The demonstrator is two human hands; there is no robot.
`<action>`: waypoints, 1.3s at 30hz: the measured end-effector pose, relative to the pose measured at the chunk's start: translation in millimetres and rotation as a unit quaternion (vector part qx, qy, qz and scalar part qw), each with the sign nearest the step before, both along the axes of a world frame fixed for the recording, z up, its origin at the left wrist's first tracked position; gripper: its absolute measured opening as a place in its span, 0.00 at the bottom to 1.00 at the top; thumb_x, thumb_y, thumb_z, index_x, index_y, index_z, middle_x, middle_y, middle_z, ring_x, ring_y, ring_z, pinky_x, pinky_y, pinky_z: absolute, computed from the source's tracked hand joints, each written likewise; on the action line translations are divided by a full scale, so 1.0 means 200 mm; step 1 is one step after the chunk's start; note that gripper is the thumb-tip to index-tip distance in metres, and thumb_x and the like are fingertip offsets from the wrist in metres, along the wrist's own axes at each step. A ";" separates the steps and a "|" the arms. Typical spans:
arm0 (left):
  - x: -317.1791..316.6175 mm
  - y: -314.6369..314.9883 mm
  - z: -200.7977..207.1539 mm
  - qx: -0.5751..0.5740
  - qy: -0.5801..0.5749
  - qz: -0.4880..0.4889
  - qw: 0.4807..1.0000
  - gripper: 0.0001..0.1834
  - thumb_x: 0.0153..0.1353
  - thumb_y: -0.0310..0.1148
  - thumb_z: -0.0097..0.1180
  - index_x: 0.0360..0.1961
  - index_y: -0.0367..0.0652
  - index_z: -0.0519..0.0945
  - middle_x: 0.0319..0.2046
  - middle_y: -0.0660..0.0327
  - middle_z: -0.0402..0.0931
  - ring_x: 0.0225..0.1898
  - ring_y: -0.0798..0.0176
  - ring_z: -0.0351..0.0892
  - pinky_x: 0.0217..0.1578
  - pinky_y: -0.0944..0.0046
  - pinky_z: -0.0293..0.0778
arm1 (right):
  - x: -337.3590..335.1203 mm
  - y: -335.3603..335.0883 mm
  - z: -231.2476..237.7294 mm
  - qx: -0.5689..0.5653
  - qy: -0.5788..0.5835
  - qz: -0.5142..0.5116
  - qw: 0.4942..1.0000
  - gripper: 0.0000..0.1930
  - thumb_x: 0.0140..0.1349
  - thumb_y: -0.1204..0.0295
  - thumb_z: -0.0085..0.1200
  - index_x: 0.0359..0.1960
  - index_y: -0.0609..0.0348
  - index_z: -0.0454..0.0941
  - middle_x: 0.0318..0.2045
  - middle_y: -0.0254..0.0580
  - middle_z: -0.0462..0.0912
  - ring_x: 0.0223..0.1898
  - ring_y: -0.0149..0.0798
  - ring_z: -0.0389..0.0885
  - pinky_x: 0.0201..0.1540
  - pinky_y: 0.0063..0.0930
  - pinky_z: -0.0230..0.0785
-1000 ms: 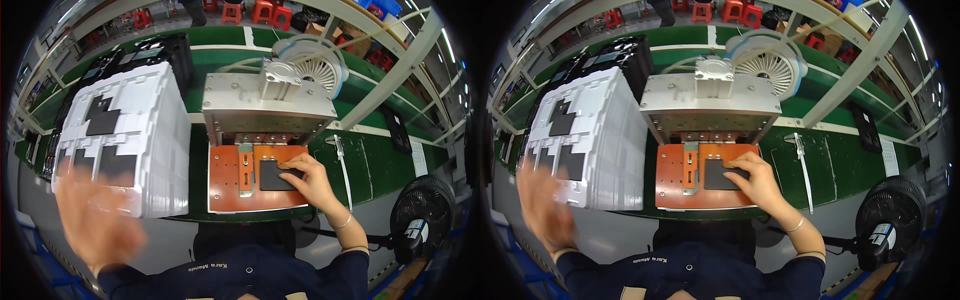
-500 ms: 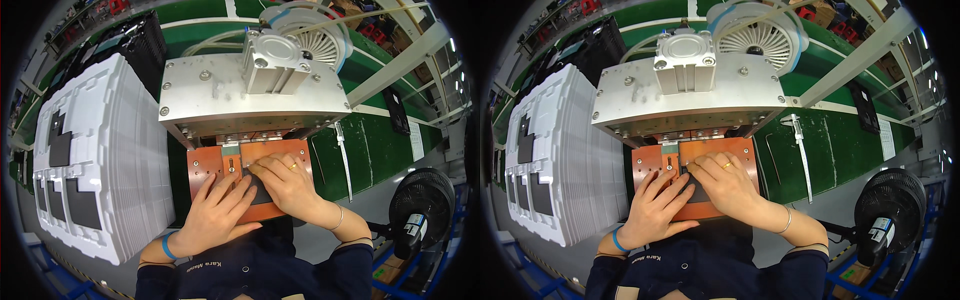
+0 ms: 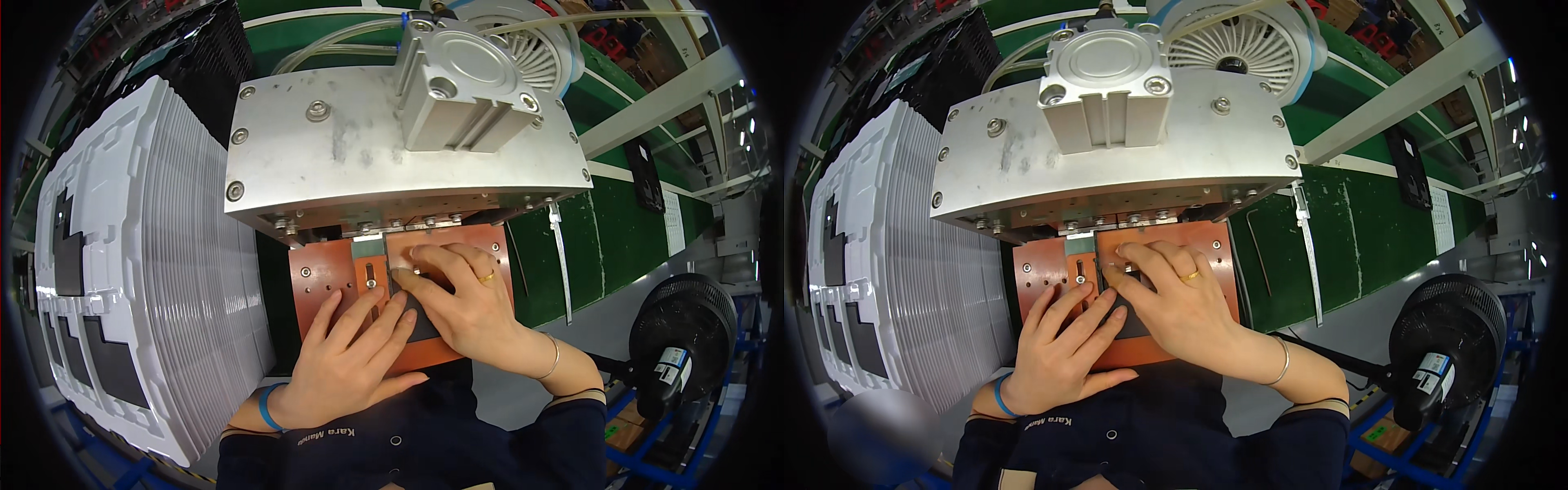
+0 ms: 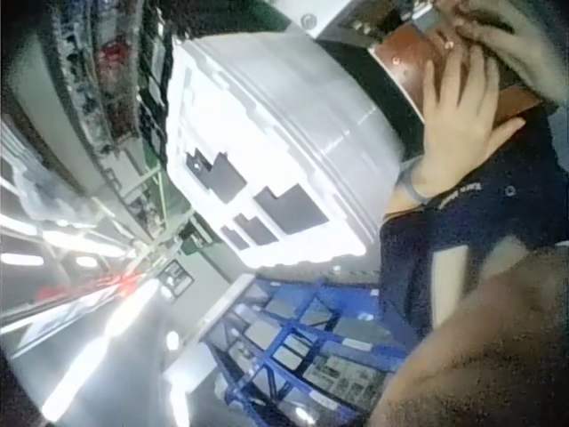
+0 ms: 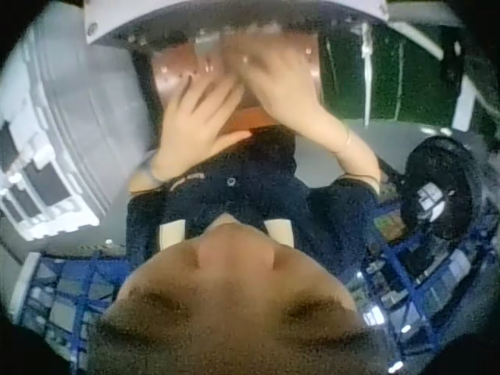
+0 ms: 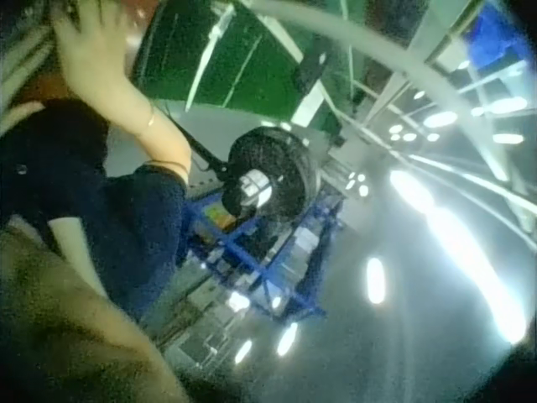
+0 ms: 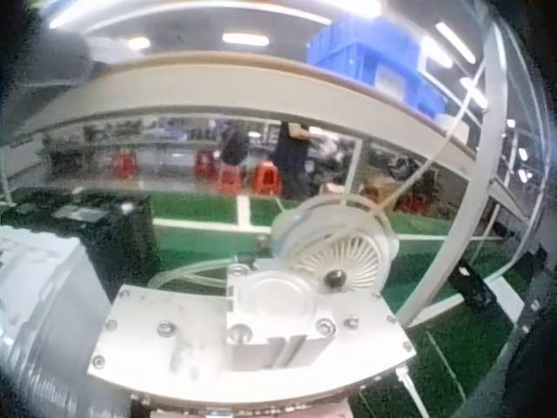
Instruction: The person repeatedly picks up small black rectangular components from a white tray, places them onto an orange fixture under a press, and operates the press to process each component. After processing, the person places the component back into the tray and repeats the cycle.
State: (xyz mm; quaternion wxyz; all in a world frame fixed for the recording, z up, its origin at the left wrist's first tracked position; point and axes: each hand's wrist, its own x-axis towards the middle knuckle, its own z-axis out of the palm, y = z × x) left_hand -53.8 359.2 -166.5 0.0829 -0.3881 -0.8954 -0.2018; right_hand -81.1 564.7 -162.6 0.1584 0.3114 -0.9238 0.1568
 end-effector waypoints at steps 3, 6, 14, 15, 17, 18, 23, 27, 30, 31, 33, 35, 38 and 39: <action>0.00 -0.01 0.01 -0.003 -0.011 -0.003 1.000 0.37 0.49 0.62 0.60 0.51 0.44 0.79 0.57 0.59 0.73 0.59 0.50 0.68 0.59 0.43 0.61 | 0.01 0.02 0.02 -0.050 0.009 -0.045 0.998 0.19 0.50 0.73 0.62 0.46 0.55 0.79 0.51 0.41 0.74 0.48 0.43 0.72 0.48 0.36 0.66; 0.00 -0.02 0.02 0.003 -0.030 -0.007 1.000 0.39 0.50 0.65 0.58 0.52 0.43 0.79 0.58 0.58 0.72 0.60 0.49 0.67 0.60 0.42 0.60 | 0.13 0.11 0.08 -0.150 -0.119 -0.023 0.981 0.18 0.50 0.69 0.65 0.45 0.56 0.79 0.51 0.43 0.75 0.49 0.44 0.73 0.50 0.36 0.67; -0.05 -0.01 0.09 0.007 -0.039 0.003 0.999 0.41 0.50 0.65 0.57 0.53 0.39 0.77 0.59 0.57 0.70 0.62 0.48 0.64 0.60 0.41 0.58 | 0.04 0.14 0.04 -0.112 -0.102 0.004 0.988 0.16 0.48 0.69 0.66 0.39 0.59 0.80 0.47 0.43 0.78 0.48 0.46 0.74 0.49 0.36 0.70; -0.07 0.00 0.09 0.009 -0.044 0.007 0.999 0.41 0.50 0.64 0.58 0.53 0.38 0.77 0.59 0.57 0.70 0.62 0.49 0.64 0.60 0.41 0.58 | 0.01 0.15 0.04 -0.115 -0.098 0.007 0.988 0.16 0.48 0.69 0.66 0.39 0.59 0.80 0.47 0.43 0.78 0.48 0.46 0.74 0.49 0.36 0.70; -0.10 0.02 0.08 0.010 -0.057 0.015 0.998 0.41 0.50 0.64 0.58 0.54 0.39 0.76 0.60 0.56 0.69 0.62 0.48 0.63 0.59 0.41 0.59 | -0.04 0.15 0.03 -0.122 -0.093 0.013 0.988 0.16 0.48 0.69 0.67 0.39 0.59 0.81 0.46 0.43 0.78 0.47 0.46 0.74 0.49 0.36 0.70; -0.12 0.03 0.07 0.010 -0.065 0.020 0.998 0.41 0.50 0.64 0.59 0.54 0.39 0.76 0.60 0.56 0.69 0.63 0.48 0.63 0.59 0.40 0.60 | -0.06 0.16 0.03 -0.121 -0.094 0.015 0.988 0.16 0.48 0.69 0.67 0.38 0.59 0.81 0.46 0.42 0.78 0.47 0.46 0.75 0.49 0.36 0.70; -0.11 0.02 0.05 -0.004 -0.090 0.022 0.996 0.42 0.49 0.67 0.56 0.57 0.47 0.76 0.63 0.58 0.66 0.63 0.44 0.61 0.60 0.38 0.57 | -0.06 0.16 0.02 -0.131 -0.101 0.022 0.986 0.16 0.47 0.68 0.67 0.38 0.59 0.81 0.46 0.42 0.79 0.47 0.46 0.75 0.48 0.35 0.71; -0.11 0.02 0.06 -0.028 -0.095 0.023 0.995 0.40 0.50 0.66 0.56 0.57 0.50 0.76 0.63 0.59 0.66 0.63 0.45 0.60 0.60 0.38 0.58 | -0.06 0.15 0.02 -0.129 -0.109 0.020 0.985 0.16 0.46 0.68 0.68 0.37 0.60 0.81 0.45 0.42 0.79 0.47 0.46 0.75 0.47 0.35 0.71; -0.12 0.02 0.05 -0.031 -0.102 0.021 0.994 0.40 0.50 0.66 0.56 0.57 0.50 0.77 0.63 0.59 0.66 0.64 0.46 0.60 0.61 0.38 0.57 | -0.07 0.15 0.02 -0.125 -0.110 0.022 0.986 0.16 0.45 0.68 0.68 0.36 0.60 0.81 0.45 0.42 0.79 0.47 0.45 0.75 0.47 0.35 0.71; -0.12 0.02 0.05 -0.030 -0.104 0.021 0.994 0.40 0.50 0.67 0.55 0.57 0.50 0.77 0.63 0.60 0.66 0.64 0.46 0.60 0.61 0.37 0.57 | -0.07 0.16 0.02 -0.123 -0.110 0.023 0.986 0.16 0.45 0.67 0.68 0.36 0.60 0.81 0.45 0.42 0.79 0.46 0.44 0.75 0.47 0.34 0.71; -0.11 0.02 0.05 -0.028 -0.110 0.023 0.993 0.39 0.50 0.67 0.55 0.56 0.50 0.77 0.63 0.60 0.66 0.64 0.46 0.60 0.61 0.37 0.57 | -0.07 0.15 0.02 -0.119 -0.114 0.021 0.986 0.16 0.45 0.67 0.68 0.36 0.58 0.82 0.45 0.40 0.80 0.45 0.42 0.75 0.45 0.32 0.71; -0.11 0.02 0.04 -0.026 -0.110 0.023 0.993 0.39 0.50 0.67 0.55 0.56 0.50 0.77 0.63 0.60 0.66 0.64 0.46 0.59 0.61 0.38 0.57 | -0.08 0.16 0.03 -0.115 -0.118 0.022 0.986 0.16 0.45 0.66 0.68 0.35 0.58 0.82 0.45 0.40 0.80 0.44 0.41 0.76 0.44 0.31 0.71; -0.11 0.01 0.04 -0.017 -0.101 0.025 0.994 0.37 0.53 0.66 0.54 0.55 0.49 0.78 0.62 0.60 0.68 0.64 0.48 0.61 0.61 0.39 0.57 | -0.07 0.17 0.02 -0.118 -0.124 0.013 0.985 0.15 0.45 0.65 0.69 0.34 0.56 0.82 0.42 0.39 0.81 0.41 0.40 0.76 0.42 0.30 0.69; -0.11 0.01 0.04 -0.012 -0.095 0.026 0.995 0.36 0.54 0.65 0.54 0.54 0.48 0.78 0.61 0.60 0.69 0.64 0.49 0.62 0.61 0.40 0.57 | -0.07 0.17 0.02 -0.117 -0.123 0.012 0.985 0.15 0.45 0.65 0.69 0.34 0.56 0.82 0.41 0.38 0.81 0.40 0.39 0.76 0.41 0.30 0.68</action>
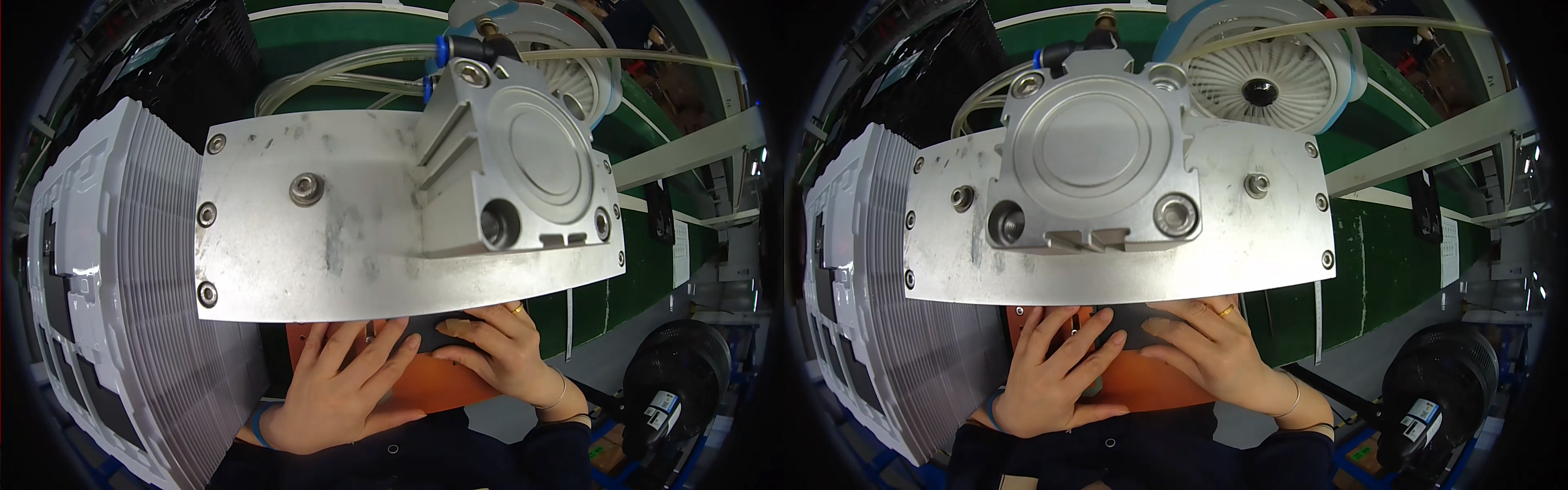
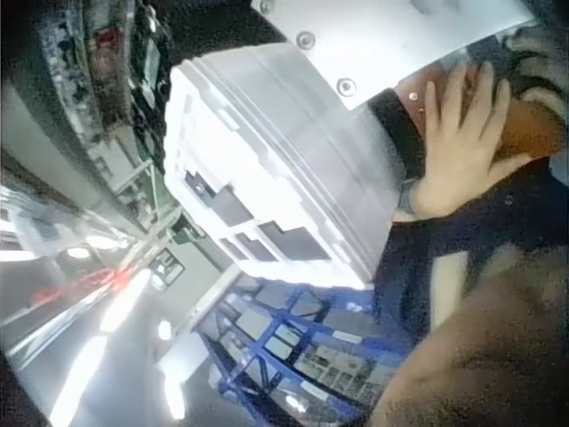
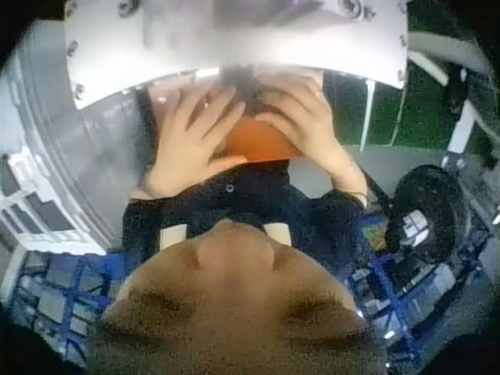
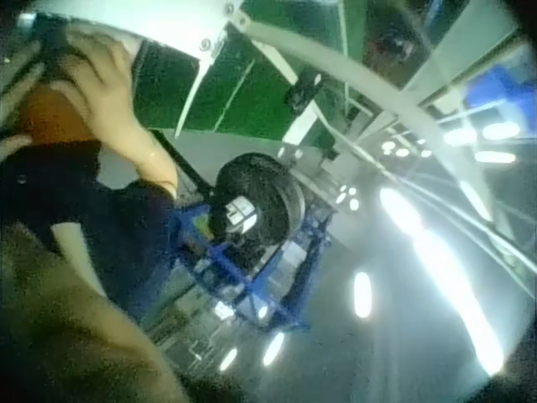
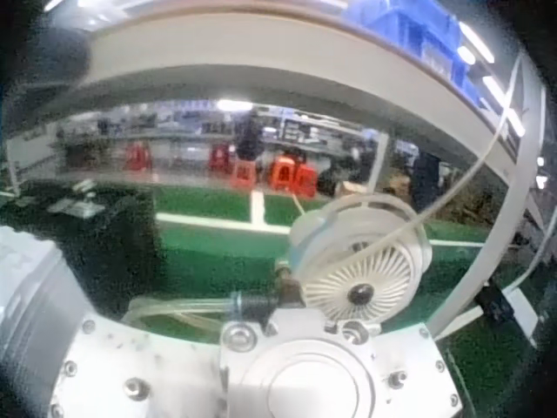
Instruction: The person repeatedly picks up small black rectangular components from a white tray, places them onto an orange fixture under a press, and operates the press to process each component. After processing, the person places the component back into the tray and repeats the cycle.
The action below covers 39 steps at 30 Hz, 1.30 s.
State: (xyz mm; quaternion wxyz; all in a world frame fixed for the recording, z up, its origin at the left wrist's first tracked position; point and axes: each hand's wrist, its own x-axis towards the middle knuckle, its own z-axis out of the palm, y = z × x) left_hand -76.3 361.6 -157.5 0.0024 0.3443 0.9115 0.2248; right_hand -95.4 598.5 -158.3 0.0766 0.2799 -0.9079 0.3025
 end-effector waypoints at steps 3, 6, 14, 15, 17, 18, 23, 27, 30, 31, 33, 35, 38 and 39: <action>-0.01 -0.01 -0.01 -0.010 -0.016 -0.017 1.000 0.39 0.51 0.66 0.56 0.56 0.50 0.77 0.63 0.60 0.65 0.64 0.45 0.58 0.61 0.40 0.56 | 0.00 0.00 0.00 -0.007 -0.003 -0.002 1.000 0.15 0.45 0.65 0.69 0.34 0.55 0.83 0.38 0.38 0.81 0.38 0.39 0.76 0.40 0.29 0.67; -0.01 -0.01 -0.01 -0.002 -0.029 -0.018 0.999 0.39 0.51 0.65 0.58 0.57 0.48 0.77 0.64 0.59 0.65 0.64 0.44 0.56 0.61 0.40 0.56 | 0.00 0.00 -0.01 0.000 -0.008 0.000 1.000 0.15 0.45 0.65 0.69 0.34 0.56 0.83 0.36 0.37 0.80 0.37 0.39 0.77 0.41 0.29 0.67; -0.01 -0.01 0.00 0.010 -0.051 -0.022 0.998 0.39 0.50 0.62 0.61 0.57 0.47 0.76 0.64 0.58 0.64 0.64 0.44 0.55 0.61 0.39 0.57 | 0.00 0.00 0.00 -0.008 -0.012 -0.002 1.000 0.15 0.46 0.65 0.69 0.35 0.56 0.82 0.34 0.36 0.80 0.36 0.39 0.76 0.42 0.30 0.67; -0.01 -0.01 0.00 0.010 -0.053 -0.021 0.998 0.39 0.50 0.62 0.61 0.57 0.47 0.76 0.64 0.58 0.64 0.64 0.44 0.55 0.60 0.39 0.57 | 0.00 0.00 -0.01 -0.007 -0.011 -0.002 1.000 0.15 0.46 0.65 0.69 0.36 0.56 0.82 0.34 0.36 0.79 0.36 0.39 0.76 0.42 0.30 0.66; -0.01 -0.01 0.00 0.010 -0.054 -0.022 0.998 0.39 0.50 0.62 0.61 0.57 0.47 0.76 0.64 0.57 0.64 0.64 0.43 0.55 0.61 0.39 0.56 | 0.01 0.00 -0.01 -0.001 -0.013 -0.004 1.000 0.15 0.46 0.65 0.69 0.36 0.55 0.82 0.34 0.36 0.79 0.36 0.39 0.76 0.42 0.30 0.66; -0.01 -0.01 0.00 0.010 -0.055 -0.023 0.998 0.39 0.50 0.61 0.61 0.57 0.47 0.76 0.64 0.57 0.64 0.64 0.43 0.55 0.61 0.39 0.56 | 0.01 0.00 -0.01 0.002 -0.015 -0.005 1.000 0.15 0.46 0.65 0.69 0.36 0.55 0.82 0.34 0.36 0.79 0.37 0.39 0.76 0.42 0.30 0.66; -0.01 -0.01 0.00 0.008 -0.048 -0.021 0.999 0.38 0.51 0.61 0.61 0.57 0.47 0.76 0.64 0.57 0.64 0.64 0.43 0.55 0.61 0.39 0.56 | 0.00 0.00 0.00 -0.004 -0.017 -0.003 1.000 0.15 0.46 0.65 0.69 0.35 0.55 0.82 0.33 0.36 0.79 0.36 0.39 0.76 0.42 0.30 0.66; -0.01 -0.01 0.00 0.011 -0.044 -0.019 0.999 0.37 0.51 0.60 0.61 0.57 0.47 0.77 0.64 0.58 0.65 0.64 0.44 0.56 0.61 0.39 0.55 | 0.01 0.00 0.00 -0.002 -0.037 -0.003 0.999 0.14 0.47 0.66 0.69 0.35 0.55 0.82 0.35 0.37 0.79 0.37 0.40 0.75 0.43 0.31 0.66; -0.01 0.00 0.01 0.004 -0.046 -0.010 0.999 0.37 0.50 0.59 0.61 0.57 0.48 0.77 0.63 0.58 0.65 0.64 0.45 0.57 0.63 0.38 0.53 | -0.01 -0.02 0.01 0.001 0.003 -0.013 1.000 0.17 0.40 0.64 0.72 0.32 0.54 0.83 0.34 0.36 0.81 0.35 0.40 0.76 0.37 0.30 0.68; -0.01 0.00 0.01 0.003 -0.050 -0.008 0.999 0.37 0.50 0.59 0.62 0.57 0.48 0.77 0.63 0.59 0.66 0.64 0.45 0.58 0.63 0.38 0.53 | -0.01 -0.02 0.00 -0.002 -0.006 -0.007 1.000 0.16 0.42 0.65 0.71 0.33 0.54 0.82 0.37 0.37 0.80 0.37 0.41 0.75 0.40 0.31 0.67; 0.00 0.00 0.02 -0.001 -0.052 -0.002 0.999 0.37 0.50 0.58 0.62 0.57 0.48 0.76 0.63 0.59 0.66 0.65 0.45 0.58 0.63 0.37 0.52 | 0.00 -0.01 -0.01 -0.009 -0.016 0.008 1.000 0.15 0.46 0.67 0.69 0.35 0.54 0.80 0.43 0.38 0.77 0.42 0.43 0.72 0.46 0.34 0.65; -0.01 0.00 0.02 0.002 -0.044 -0.003 0.999 0.36 0.50 0.57 0.63 0.57 0.48 0.76 0.63 0.59 0.66 0.65 0.45 0.58 0.63 0.37 0.53 | -0.01 -0.01 -0.01 -0.017 -0.023 0.018 0.999 0.15 0.47 0.67 0.68 0.36 0.54 0.79 0.45 0.38 0.76 0.44 0.44 0.71 0.46 0.35 0.65; -0.01 0.00 0.01 0.017 -0.042 -0.005 0.999 0.36 0.50 0.56 0.64 0.57 0.47 0.76 0.63 0.58 0.65 0.65 0.45 0.58 0.62 0.37 0.55 | -0.02 -0.01 0.03 -0.010 -0.046 0.035 0.998 0.14 0.49 0.70 0.66 0.37 0.54 0.77 0.49 0.39 0.73 0.46 0.46 0.70 0.50 0.37 0.62; -0.01 0.00 0.01 0.021 -0.041 -0.004 0.999 0.36 0.50 0.55 0.64 0.57 0.47 0.76 0.63 0.57 0.65 0.65 0.44 0.59 0.62 0.37 0.55 | -0.03 -0.01 0.04 -0.004 -0.059 0.037 0.998 0.14 0.50 0.71 0.66 0.37 0.54 0.76 0.49 0.39 0.73 0.46 0.47 0.69 0.50 0.38 0.62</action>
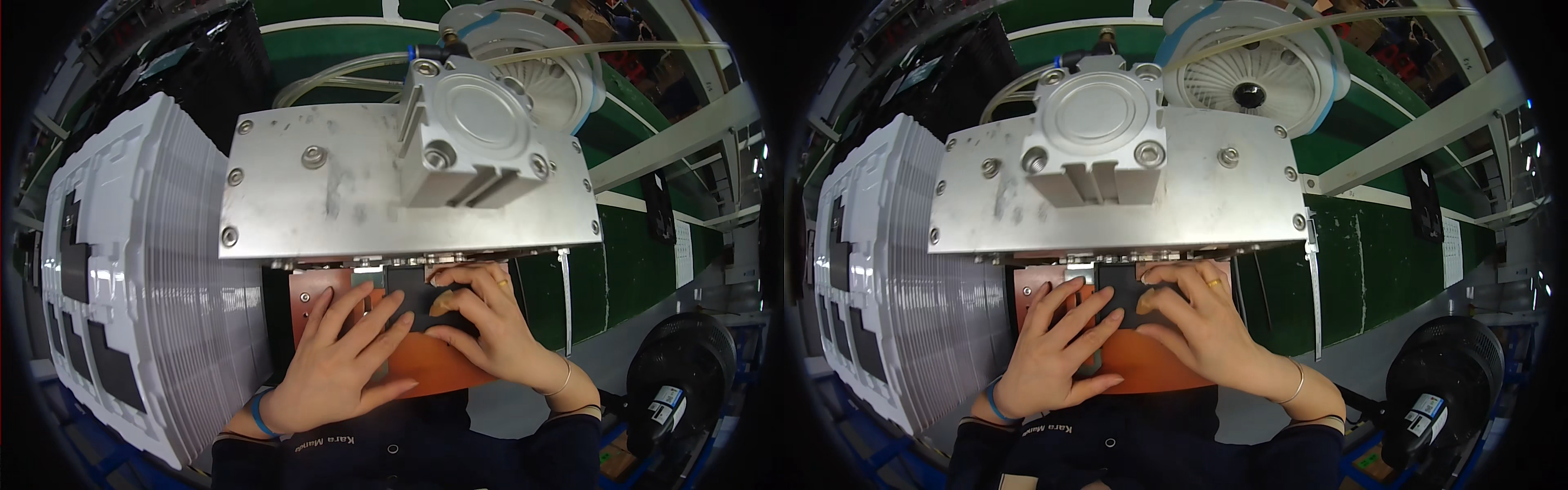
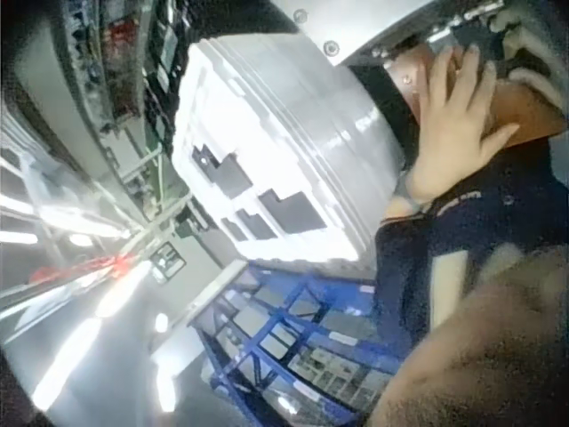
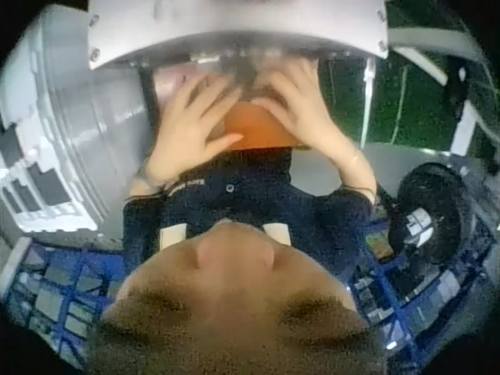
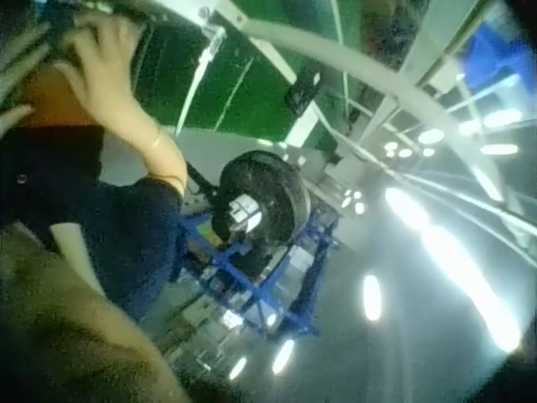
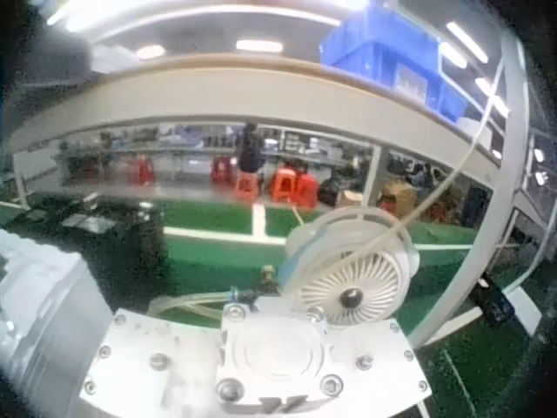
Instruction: The person repeatedly picks up small black rectangular components from a white tray, places them onto an orange fixture under a press, and operates the press to process each component. After processing, the person places the component back into the tray and repeats the cycle.
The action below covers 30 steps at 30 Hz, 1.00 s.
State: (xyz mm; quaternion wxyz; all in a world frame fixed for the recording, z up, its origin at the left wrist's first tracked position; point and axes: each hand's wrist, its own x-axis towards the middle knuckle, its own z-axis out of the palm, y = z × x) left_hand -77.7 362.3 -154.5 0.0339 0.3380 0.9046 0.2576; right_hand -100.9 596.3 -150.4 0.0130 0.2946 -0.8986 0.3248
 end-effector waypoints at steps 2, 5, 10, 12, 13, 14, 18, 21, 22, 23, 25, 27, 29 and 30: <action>0.00 0.01 0.01 0.014 0.002 0.002 1.000 0.35 0.50 0.54 0.65 0.57 0.46 0.76 0.63 0.56 0.66 0.64 0.43 0.59 0.62 0.40 0.58 | -0.01 0.01 0.02 0.006 -0.029 0.010 1.000 0.14 0.50 0.73 0.65 0.38 0.54 0.75 0.50 0.39 0.71 0.47 0.47 0.69 0.53 0.38 0.60; 0.01 0.01 0.00 0.067 0.035 0.004 0.997 0.35 0.50 0.50 0.67 0.56 0.42 0.77 0.62 0.54 0.67 0.64 0.43 0.59 0.62 0.45 0.60 | 0.00 0.01 0.05 -0.069 -0.096 -0.004 0.993 0.16 0.48 0.77 0.66 0.38 0.55 0.74 0.46 0.41 0.73 0.46 0.45 0.73 0.51 0.37 0.65; 0.09 0.01 0.00 0.206 0.074 0.073 0.973 0.33 0.48 0.39 0.70 0.54 0.35 0.77 0.51 0.48 0.76 0.52 0.46 0.75 0.54 0.54 0.71 | 0.09 0.06 0.09 -0.240 -0.249 -0.081 0.935 0.16 0.48 0.82 0.67 0.36 0.61 0.73 0.37 0.42 0.78 0.41 0.34 0.79 0.46 0.27 0.73; 0.13 0.02 0.05 0.303 0.027 0.103 0.947 0.31 0.49 0.34 0.71 0.54 0.34 0.77 0.40 0.48 0.81 0.36 0.51 0.83 0.40 0.60 0.78 | 0.15 0.03 0.13 -0.297 -0.291 -0.058 0.907 0.15 0.48 0.83 0.68 0.34 0.63 0.73 0.37 0.44 0.80 0.40 0.31 0.80 0.43 0.24 0.74; 0.16 0.02 0.06 0.378 0.008 0.089 0.922 0.27 0.50 0.31 0.69 0.52 0.33 0.78 0.37 0.49 0.82 0.33 0.55 0.84 0.33 0.64 0.78 | 0.20 0.00 0.20 -0.308 -0.281 -0.026 0.909 0.15 0.49 0.83 0.68 0.33 0.63 0.73 0.38 0.45 0.81 0.39 0.29 0.80 0.41 0.23 0.74; 0.20 -0.01 0.08 0.385 -0.002 0.080 0.920 0.25 0.51 0.29 0.69 0.51 0.33 0.79 0.36 0.50 0.82 0.32 0.55 0.84 0.33 0.64 0.78 | 0.24 -0.02 0.25 -0.246 -0.223 0.020 0.943 0.16 0.47 0.83 0.69 0.33 0.63 0.72 0.38 0.46 0.81 0.38 0.32 0.82 0.40 0.24 0.76; 0.44 -0.21 0.27 0.403 0.100 0.087 0.905 0.18 0.49 0.25 0.70 0.43 0.34 0.82 0.32 0.55 0.84 0.29 0.58 0.83 0.32 0.66 0.78 | 0.24 -0.19 0.40 -0.321 -0.160 0.176 0.917 0.25 0.41 0.79 0.74 0.39 0.68 0.71 0.38 0.52 0.82 0.40 0.43 0.85 0.47 0.33 0.79; 0.53 -0.54 0.53 0.245 0.179 0.225 0.926 0.12 0.57 0.30 0.63 0.38 0.32 0.82 0.35 0.54 0.83 0.34 0.62 0.83 0.31 0.67 0.76 | 0.10 -0.43 0.52 -0.322 -0.111 0.183 0.922 0.25 0.48 0.77 0.69 0.49 0.68 0.75 0.46 0.47 0.79 0.44 0.37 0.80 0.48 0.29 0.73; 0.56 -0.62 0.58 0.197 0.351 0.352 0.845 0.22 0.52 0.20 0.63 0.52 0.35 0.79 0.39 0.49 0.83 0.36 0.64 0.83 0.36 0.67 0.79 | 0.06 -0.53 0.55 -0.296 -0.098 0.168 0.935 0.19 0.52 0.76 0.65 0.46 0.65 0.77 0.43 0.45 0.80 0.43 0.37 0.79 0.45 0.28 0.72; 0.50 -0.69 0.66 0.395 0.316 0.408 0.760 0.22 0.57 0.19 0.58 0.55 0.31 0.75 0.45 0.51 0.81 0.41 0.67 0.80 0.39 0.70 0.77 | -0.01 -0.65 0.56 -0.236 -0.003 0.192 0.953 0.15 0.56 0.72 0.62 0.45 0.64 0.78 0.39 0.45 0.80 0.40 0.40 0.79 0.43 0.28 0.70; 0.27 -1.02 0.82 0.359 0.310 0.422 0.773 0.23 0.61 0.23 0.58 0.58 0.31 0.73 0.43 0.58 0.80 0.41 0.72 0.78 0.38 0.72 0.76 | -0.16 -0.87 0.54 -0.223 0.135 0.205 0.943 0.14 0.57 0.70 0.60 0.43 0.63 0.78 0.39 0.47 0.81 0.42 0.49 0.77 0.46 0.35 0.68; 0.10 -1.39 0.89 0.234 0.205 0.505 0.805 0.25 0.61 0.34 0.61 0.58 0.35 0.74 0.37 0.61 0.81 0.37 0.72 0.78 0.31 0.72 0.76 | -0.26 -1.09 0.49 -0.223 0.198 0.211 0.931 0.15 0.56 0.67 0.61 0.41 0.63 0.79 0.39 0.48 0.81 0.44 0.52 0.76 0.51 0.39 0.66; -0.04 -1.70 0.82 0.243 0.108 0.518 0.813 0.27 0.58 0.36 0.64 0.57 0.36 0.75 0.41 0.59 0.81 0.36 0.70 0.79 0.31 0.69 0.76 | -0.31 -1.31 0.46 -0.185 0.218 0.206 0.936 0.19 0.53 0.62 0.64 0.41 0.63 0.80 0.37 0.51 0.82 0.44 0.54 0.76 0.49 0.41 0.69; -0.08 -1.77 0.76 0.260 0.069 0.529 0.805 0.28 0.57 0.36 0.65 0.57 0.35 0.75 0.42 0.58 0.81 0.36 0.69 0.79 0.31 0.68 0.77 | -0.31 -1.39 0.44 -0.153 0.205 0.197 0.946 0.20 0.53 0.61 0.64 0.41 0.63 0.80 0.36 0.52 0.82 0.44 0.54 0.77 0.49 0.41 0.69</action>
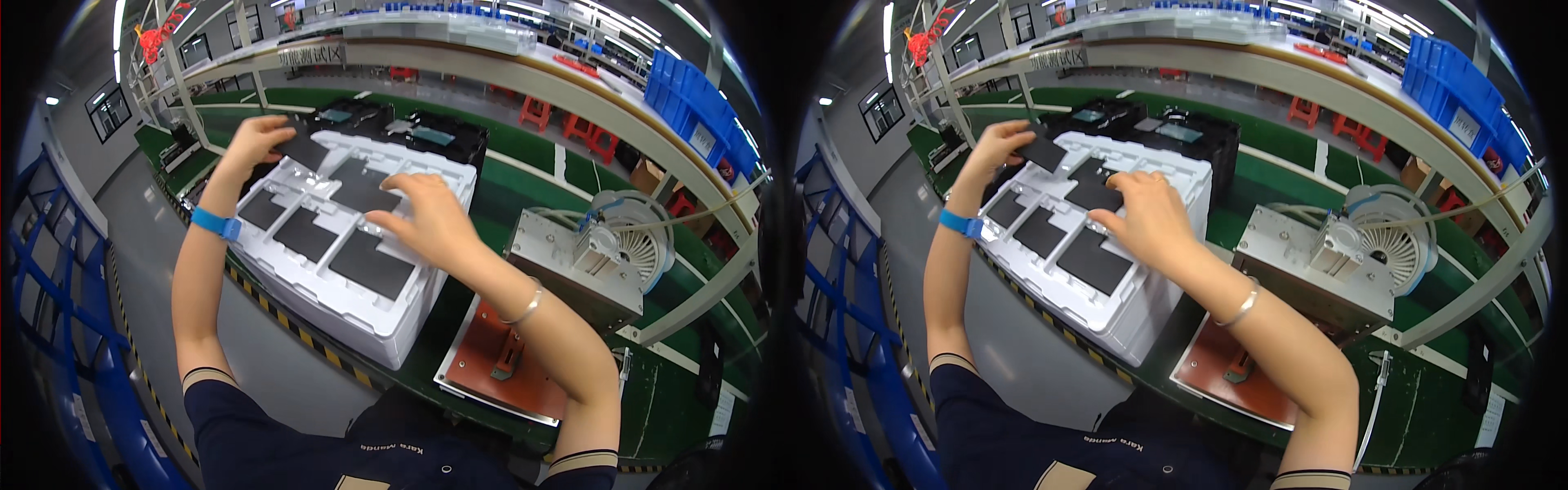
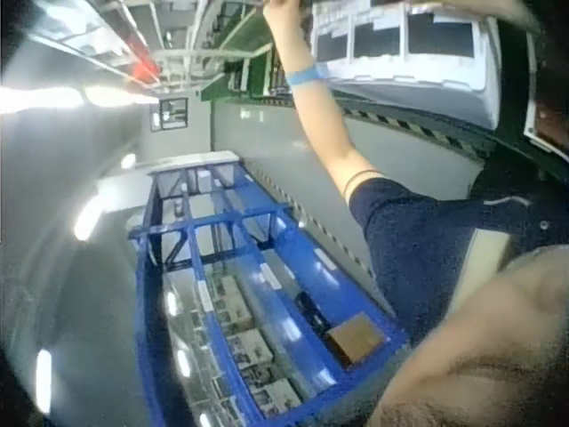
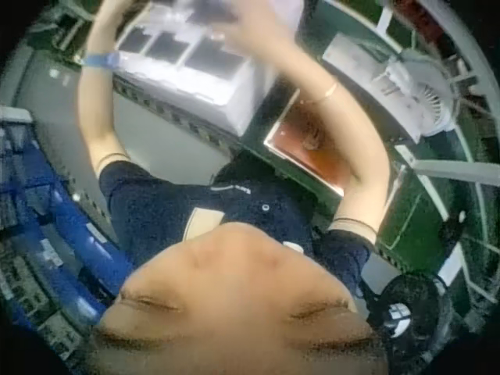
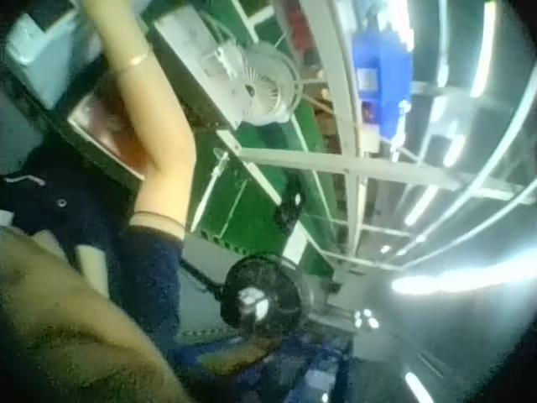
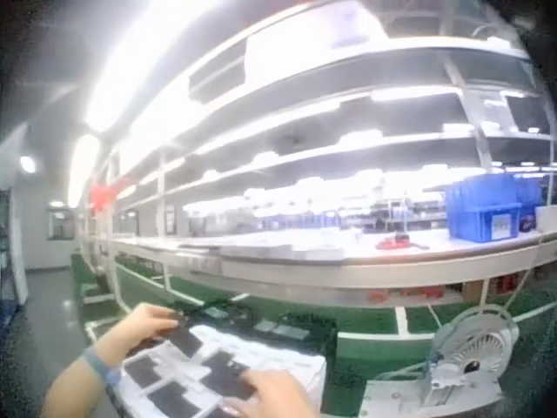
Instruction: The person repeatedly picks up small black rectangular components from a white tray, places them onto an orange fixture under a press, and operates the press to process each component. After processing, the person places the component back into the tray and repeats the cycle.
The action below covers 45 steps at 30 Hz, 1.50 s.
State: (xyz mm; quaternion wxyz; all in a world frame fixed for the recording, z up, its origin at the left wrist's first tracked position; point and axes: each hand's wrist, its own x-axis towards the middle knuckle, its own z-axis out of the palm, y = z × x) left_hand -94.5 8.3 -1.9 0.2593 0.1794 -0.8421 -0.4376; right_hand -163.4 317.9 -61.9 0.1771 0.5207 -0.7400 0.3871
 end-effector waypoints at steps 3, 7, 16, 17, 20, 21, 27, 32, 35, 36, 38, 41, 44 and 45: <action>-0.21 -0.11 -0.12 -0.003 -0.063 0.037 0.997 0.27 0.54 0.35 0.66 0.54 0.35 0.78 0.41 0.58 0.81 0.31 0.69 0.79 0.25 0.70 0.76 | -0.01 -0.07 0.02 0.066 -0.023 -0.054 0.996 0.21 0.52 0.59 0.65 0.40 0.64 0.80 0.35 0.53 0.82 0.42 0.53 0.78 0.48 0.41 0.71; -0.26 0.01 -0.14 -0.234 -0.134 0.032 0.962 0.28 0.57 0.41 0.63 0.56 0.36 0.76 0.46 0.54 0.79 0.38 0.63 0.79 0.38 0.65 0.76 | -0.04 -0.07 -0.01 0.077 -0.031 -0.071 0.994 0.22 0.51 0.60 0.67 0.40 0.65 0.79 0.34 0.53 0.82 0.42 0.52 0.79 0.47 0.40 0.71; -0.12 0.12 -0.12 -0.332 -0.243 -0.190 0.891 0.29 0.71 0.51 0.40 0.66 0.46 0.66 0.69 0.43 0.54 0.71 0.41 0.46 0.70 0.51 0.42 | -0.08 0.00 0.07 -0.134 -0.120 0.004 0.984 0.12 0.46 0.80 0.63 0.34 0.63 0.77 0.33 0.49 0.83 0.36 0.49 0.81 0.39 0.34 0.71; -0.05 0.07 -0.11 -0.400 -0.187 -0.193 0.876 0.26 0.71 0.48 0.43 0.65 0.47 0.68 0.69 0.45 0.53 0.72 0.42 0.46 0.69 0.51 0.44 | -0.05 0.04 0.11 -0.157 -0.114 0.017 0.981 0.11 0.47 0.81 0.62 0.34 0.63 0.77 0.34 0.49 0.83 0.34 0.48 0.82 0.37 0.33 0.71; 0.20 0.40 -0.07 -0.430 0.044 -0.116 0.894 0.21 0.67 0.33 0.47 0.60 0.39 0.72 0.65 0.50 0.63 0.70 0.47 0.54 0.67 0.55 0.50 | 0.07 0.35 0.18 -0.178 -0.141 -0.031 0.973 0.11 0.50 0.81 0.62 0.36 0.63 0.78 0.34 0.46 0.84 0.31 0.41 0.82 0.33 0.27 0.70; 0.31 0.56 -0.05 -0.443 0.097 -0.100 0.885 0.21 0.64 0.30 0.50 0.58 0.41 0.75 0.64 0.50 0.66 0.67 0.46 0.60 0.65 0.53 0.55 | 0.14 0.50 0.18 -0.160 -0.150 -0.059 0.974 0.11 0.51 0.81 0.63 0.37 0.62 0.80 0.34 0.44 0.84 0.30 0.37 0.81 0.32 0.26 0.70; 0.68 0.97 -0.53 -0.523 0.468 -0.318 0.637 0.08 0.58 0.31 0.51 0.35 0.44 0.81 0.37 0.61 0.80 0.43 0.63 0.77 0.57 0.57 0.63 | 0.47 1.40 -0.19 -0.037 -0.368 -0.265 0.890 0.15 0.51 0.80 0.65 0.42 0.65 0.83 0.30 0.36 0.81 0.23 0.23 0.70 0.24 0.16 0.63; 0.51 1.47 -0.76 -0.426 0.330 -0.434 0.722 0.11 0.57 0.35 0.55 0.39 0.48 0.84 0.33 0.66 0.81 0.42 0.68 0.79 0.55 0.58 0.64 | 0.49 1.40 -0.39 0.033 -0.310 -0.287 0.906 0.13 0.51 0.80 0.64 0.40 0.62 0.84 0.34 0.35 0.78 0.29 0.26 0.73 0.32 0.18 0.64; 0.34 1.66 -0.79 -0.312 0.213 -0.471 0.797 0.19 0.56 0.43 0.60 0.46 0.44 0.81 0.46 0.59 0.78 0.51 0.61 0.76 0.57 0.51 0.64 | 0.49 1.32 -0.43 0.053 -0.223 -0.308 0.923 0.09 0.50 0.75 0.66 0.35 0.58 0.84 0.32 0.39 0.78 0.35 0.42 0.77 0.38 0.31 0.70; 0.29 1.70 -0.79 -0.323 0.180 -0.484 0.793 0.22 0.56 0.46 0.60 0.47 0.44 0.80 0.49 0.58 0.76 0.53 0.58 0.74 0.58 0.49 0.64 | 0.49 1.32 -0.42 0.096 -0.175 -0.304 0.931 0.09 0.50 0.75 0.65 0.34 0.57 0.84 0.32 0.37 0.78 0.35 0.42 0.76 0.39 0.31 0.69; 0.23 1.74 -0.79 -0.342 0.112 -0.509 0.782 0.28 0.56 0.52 0.60 0.50 0.42 0.79 0.56 0.55 0.72 0.59 0.54 0.70 0.59 0.46 0.63 | 0.47 1.33 -0.43 0.131 -0.129 -0.289 0.940 0.08 0.50 0.75 0.65 0.34 0.56 0.83 0.32 0.36 0.78 0.37 0.41 0.75 0.40 0.32 0.68; 0.22 1.74 -0.80 -0.334 0.069 -0.537 0.771 0.33 0.54 0.57 0.59 0.52 0.41 0.77 0.59 0.54 0.69 0.62 0.50 0.66 0.60 0.44 0.61 | 0.46 1.33 -0.46 0.109 -0.122 -0.260 0.951 0.09 0.50 0.77 0.63 0.35 0.57 0.83 0.33 0.35 0.79 0.37 0.40 0.74 0.40 0.32 0.67; 0.22 1.74 -0.81 -0.329 0.059 -0.534 0.776 0.35 0.50 0.57 0.63 0.53 0.44 0.77 0.58 0.55 0.70 0.61 0.47 0.66 0.59 0.42 0.62 | 0.42 1.30 -0.49 0.104 -0.093 -0.235 0.962 0.11 0.50 0.79 0.62 0.37 0.59 0.83 0.35 0.37 0.80 0.38 0.40 0.75 0.40 0.31 0.68; 0.22 1.75 -0.81 -0.331 0.057 -0.535 0.775 0.35 0.51 0.58 0.62 0.53 0.44 0.77 0.58 0.55 0.71 0.61 0.47 0.66 0.59 0.43 0.62 | 0.42 1.30 -0.50 0.111 -0.086 -0.224 0.964 0.12 0.49 0.80 0.61 0.38 0.60 0.82 0.36 0.38 0.79 0.38 0.40 0.75 0.41 0.32 0.69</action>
